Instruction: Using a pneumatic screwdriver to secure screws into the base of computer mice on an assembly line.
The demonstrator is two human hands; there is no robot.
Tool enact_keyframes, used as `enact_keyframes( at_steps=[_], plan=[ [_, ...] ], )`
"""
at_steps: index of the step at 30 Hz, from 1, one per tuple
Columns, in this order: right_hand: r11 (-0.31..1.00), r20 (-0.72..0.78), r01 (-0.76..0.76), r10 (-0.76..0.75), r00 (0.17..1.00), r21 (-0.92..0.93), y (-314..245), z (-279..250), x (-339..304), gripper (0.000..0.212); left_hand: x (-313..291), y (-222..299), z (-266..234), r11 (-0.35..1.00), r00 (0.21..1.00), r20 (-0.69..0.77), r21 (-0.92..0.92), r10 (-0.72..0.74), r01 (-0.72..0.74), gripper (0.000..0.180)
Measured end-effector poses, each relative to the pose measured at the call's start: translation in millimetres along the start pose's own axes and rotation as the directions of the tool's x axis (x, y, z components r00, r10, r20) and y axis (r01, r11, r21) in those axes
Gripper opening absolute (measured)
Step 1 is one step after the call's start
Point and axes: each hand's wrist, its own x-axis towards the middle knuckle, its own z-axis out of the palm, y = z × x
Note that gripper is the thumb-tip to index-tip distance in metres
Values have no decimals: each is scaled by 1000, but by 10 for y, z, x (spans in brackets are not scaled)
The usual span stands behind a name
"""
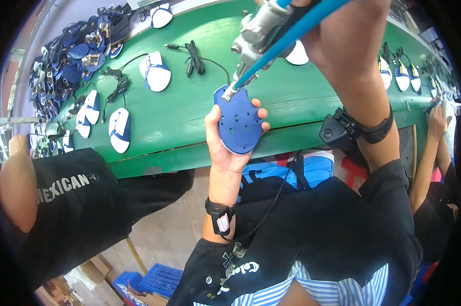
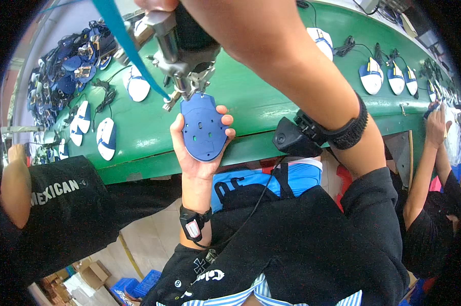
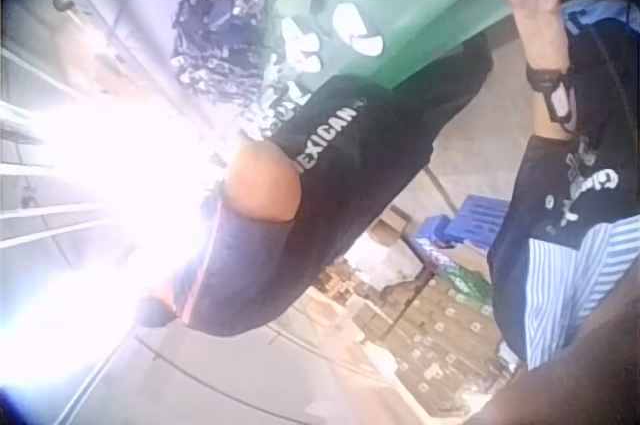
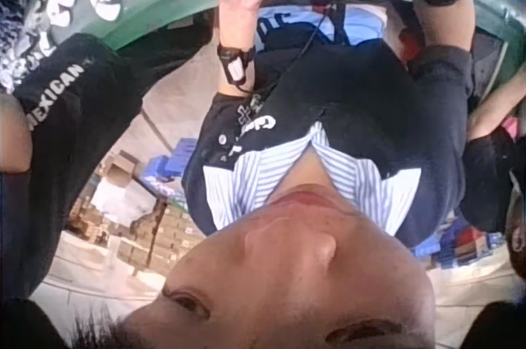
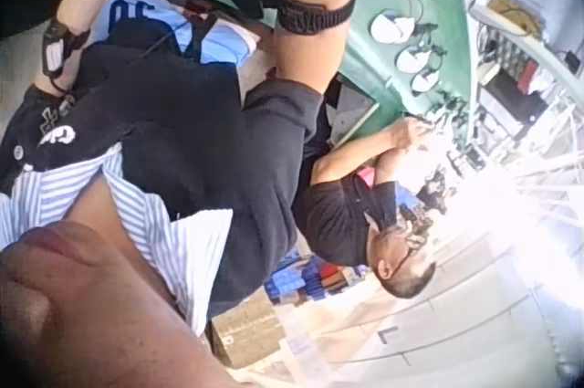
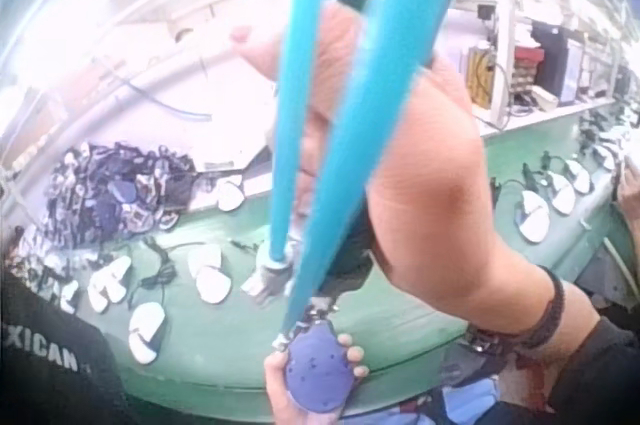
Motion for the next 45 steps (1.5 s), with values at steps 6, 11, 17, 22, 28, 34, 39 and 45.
enact_keyframes(
  at_steps=[6,11,17,22,28,34,39,45],
  plan=[
    [929,-98,-215,254,962,301,9,159,-113,35,-12,16,-37,999,999,15,-8,-32,32,58],
    [971,9,-173,174,985,165,62,231,-206,29,-52,82,-48,998,1000,17,51,-23,22,58],
    [959,-69,-166,186,980,230,-241,-11,-5,28,15,35,64,999,998,41,9,-48,47,55],
    [956,-56,-184,202,978,229,-211,88,18,28,-59,105,37,1000,999,34,5,-21,21,55],
    [963,-14,-200,206,978,179,-56,212,-54,27,-62,126,23,999,999,26,-9,-41,41,56],
    [969,17,-189,189,982,156,44,320,-76,26,-73,151,59,999,999,20,-4,-47,47,56],
    [981,-7,-152,154,988,118,102,371,-118,26,-84,184,27,998,998,26,-5,-65,65,56],
    [961,-82,-155,178,981,229,-45,292,-28,25,-73,279,-54,996,999,34,-91,-25,27,55]
  ],
)
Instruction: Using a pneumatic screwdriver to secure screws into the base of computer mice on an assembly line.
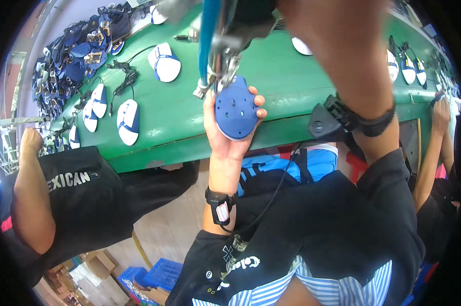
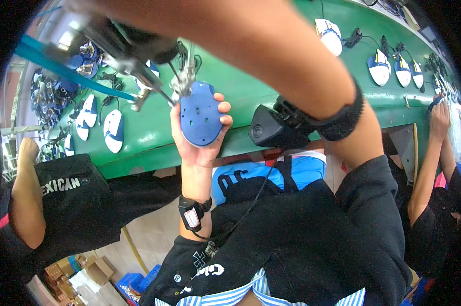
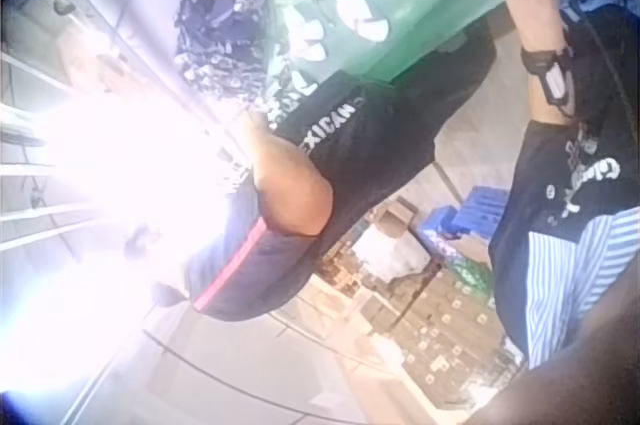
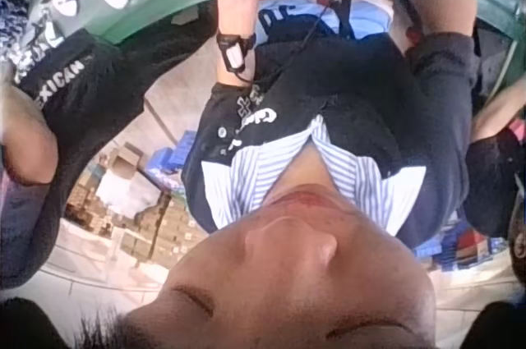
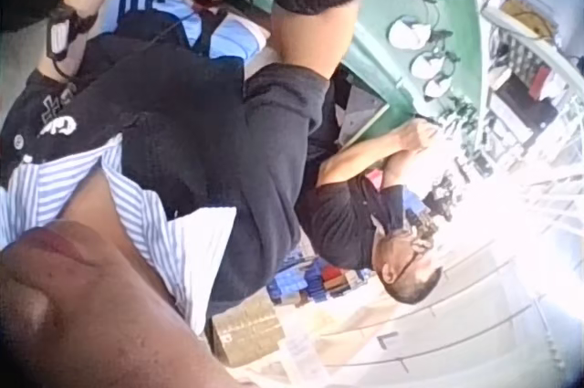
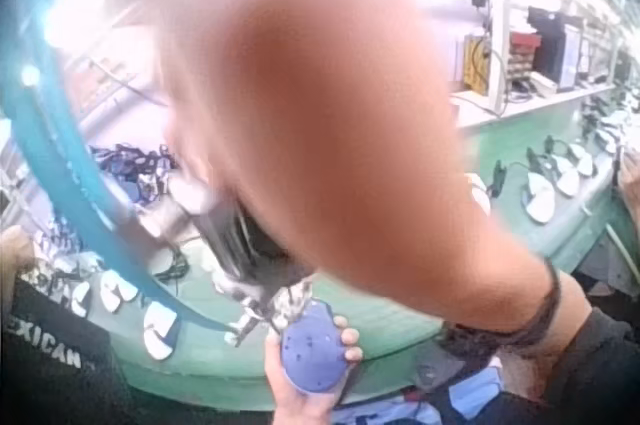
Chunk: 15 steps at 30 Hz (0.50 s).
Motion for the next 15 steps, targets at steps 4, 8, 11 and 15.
enact_keyframes(
  at_steps=[4,8,11,15],
  plan=[
    [1000,-15,10,-10,1000,-7,-279,-59,5,25,116,-44,67,1000,1000,7,13,-13,13,53],
    [999,28,-30,31,999,-28,-180,74,-127,25,-8,-52,26,1000,1000,19,-19,-14,14,52],
    [998,70,-16,20,997,-57,-79,122,-142,24,40,-48,-20,997,994,103,-63,-30,37,61],
    [998,95,-6,11,995,-59,38,169,-175,24,15,-21,-64,997,992,120,-69,-35,43,62]
  ],
)
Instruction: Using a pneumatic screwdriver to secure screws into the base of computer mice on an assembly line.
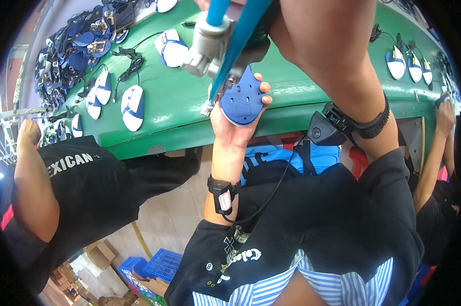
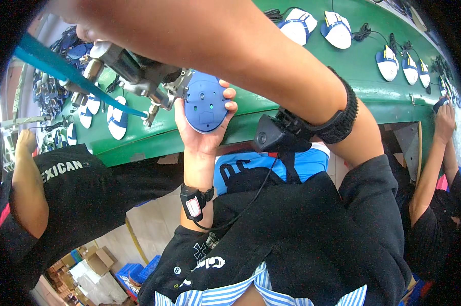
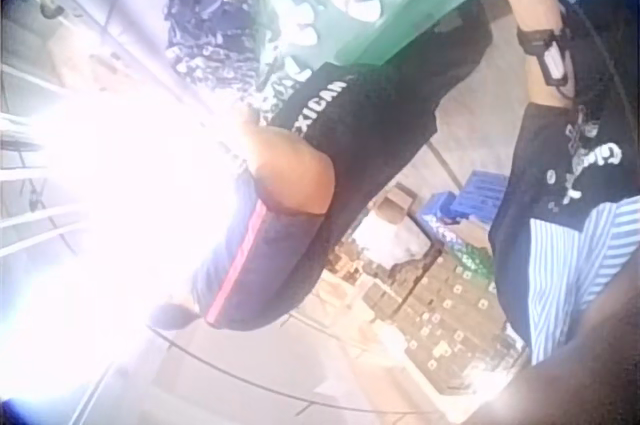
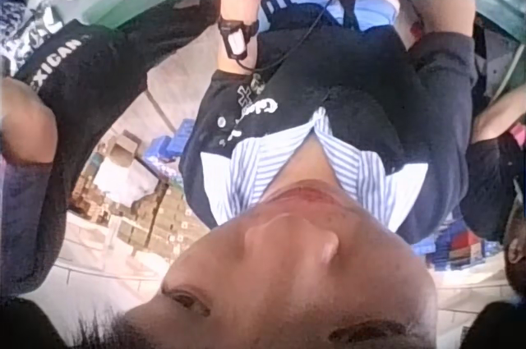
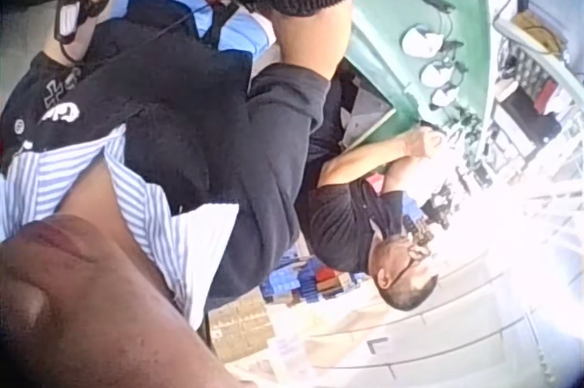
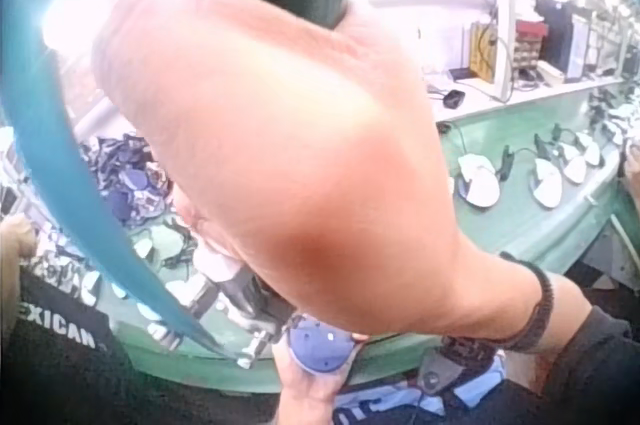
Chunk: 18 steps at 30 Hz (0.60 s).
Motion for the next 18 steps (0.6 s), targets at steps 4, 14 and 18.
enact_keyframes(
  at_steps=[4,14,18],
  plan=[
    [1000,-13,12,-12,1000,15,-6,28,-3,24,-2,9,2,999,1000,10,32,12,-12,60],
    [990,-45,100,-105,993,-96,111,178,-63,23,-42,34,-8,996,998,60,86,33,-38,53],
    [988,-118,115,-126,985,-99,45,128,-32,23,9,75,13,991,999,5,129,39,-39,54]
  ],
)
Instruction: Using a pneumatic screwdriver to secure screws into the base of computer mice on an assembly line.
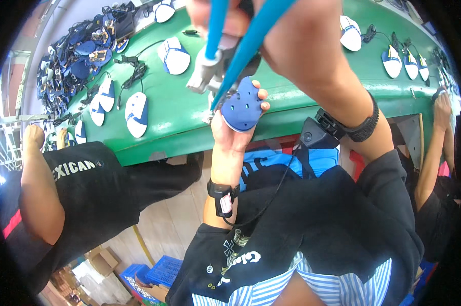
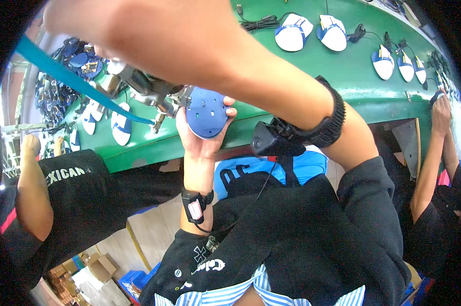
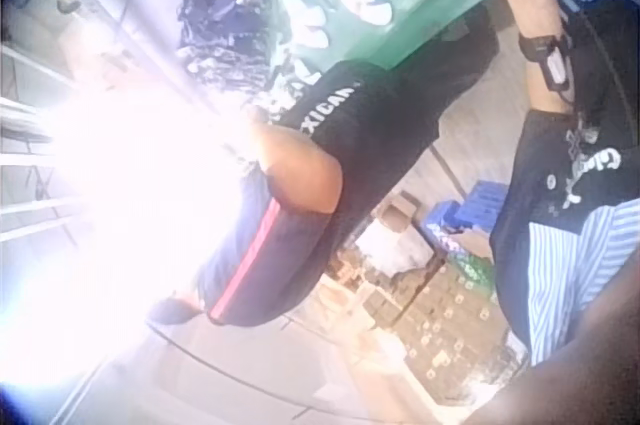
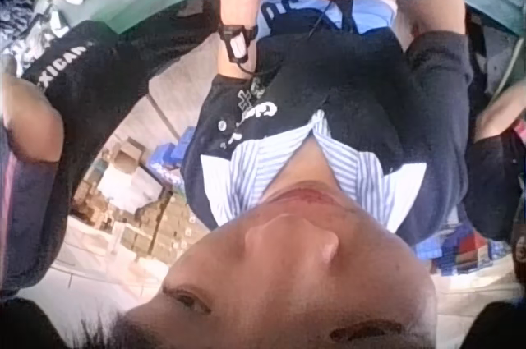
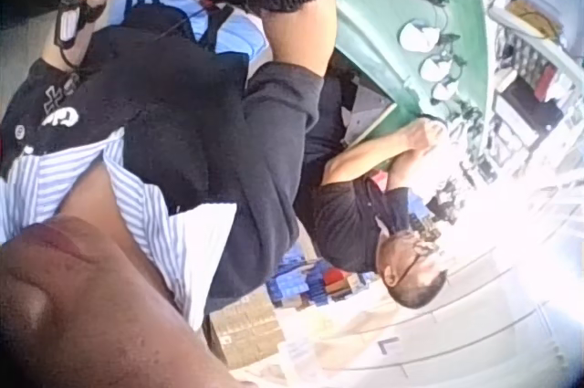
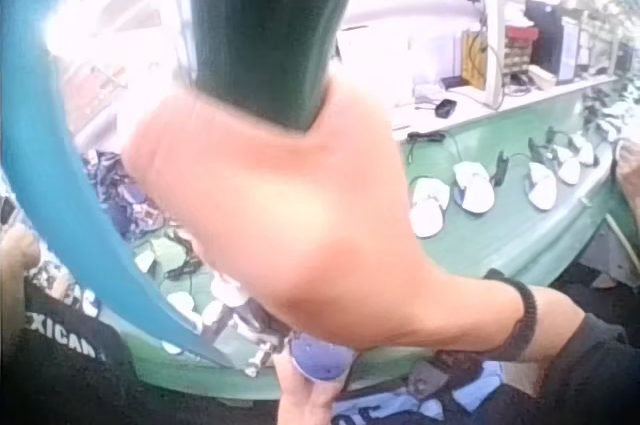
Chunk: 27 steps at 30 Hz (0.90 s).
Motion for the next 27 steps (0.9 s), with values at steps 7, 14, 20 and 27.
enact_keyframes(
  at_steps=[7,14,20,27],
  plan=[
    [999,-18,-7,8,1000,32,-622,-393,168,22,53,-68,102,996,967,-245,72,64,-47,53],
    [978,124,175,-161,979,-113,-56,-316,60,22,-37,78,19,995,963,-252,47,96,-86,48],
    [915,33,-11,26,999,-403,-339,-101,10,21,-55,101,25,994,983,-174,-76,67,-81,53],
    [988,201,129,-144,969,88,97,-212,6,20,-73,116,60,996,964,-250,0,85,-88,53]
  ],
)
